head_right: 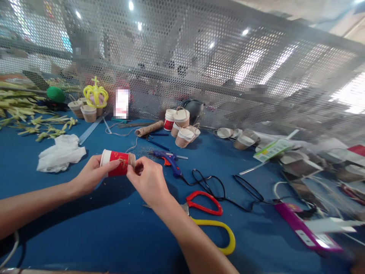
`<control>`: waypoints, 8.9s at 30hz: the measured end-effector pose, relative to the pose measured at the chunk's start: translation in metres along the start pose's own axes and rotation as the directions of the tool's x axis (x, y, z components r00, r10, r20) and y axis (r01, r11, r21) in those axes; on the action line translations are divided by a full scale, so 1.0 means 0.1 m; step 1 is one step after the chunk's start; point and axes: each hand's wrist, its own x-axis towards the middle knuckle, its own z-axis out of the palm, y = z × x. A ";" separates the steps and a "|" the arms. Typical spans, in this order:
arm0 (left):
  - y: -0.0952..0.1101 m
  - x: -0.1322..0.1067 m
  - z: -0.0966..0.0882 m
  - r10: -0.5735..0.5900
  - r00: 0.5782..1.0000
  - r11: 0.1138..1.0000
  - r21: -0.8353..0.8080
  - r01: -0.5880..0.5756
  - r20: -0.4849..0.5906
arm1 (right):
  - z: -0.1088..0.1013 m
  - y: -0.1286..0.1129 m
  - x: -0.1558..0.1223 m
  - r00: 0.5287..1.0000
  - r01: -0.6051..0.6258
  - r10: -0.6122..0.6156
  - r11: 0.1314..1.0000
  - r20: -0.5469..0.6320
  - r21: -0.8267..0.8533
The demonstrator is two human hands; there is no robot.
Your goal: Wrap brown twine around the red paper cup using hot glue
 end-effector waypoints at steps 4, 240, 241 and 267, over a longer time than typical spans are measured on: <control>-0.03 0.00 0.00 0.056 0.998 0.996 0.060 -0.058 0.034 | -0.01 0.01 0.01 1.000 -0.005 0.004 0.999 0.007 0.034; 0.05 0.28 -0.21 -0.204 0.969 0.960 0.222 0.171 0.139 | -0.61 -0.01 -0.08 0.918 -0.305 0.202 0.910 0.341 0.281; 0.06 0.28 -0.21 -0.212 0.968 0.961 0.207 0.182 0.133 | -0.59 -0.03 -0.09 0.917 -0.301 0.208 0.921 0.339 0.249; 0.01 0.34 -0.21 -0.221 0.961 0.948 0.267 0.172 0.167 | -0.40 0.08 -0.29 0.968 -0.014 0.041 0.994 0.248 -0.109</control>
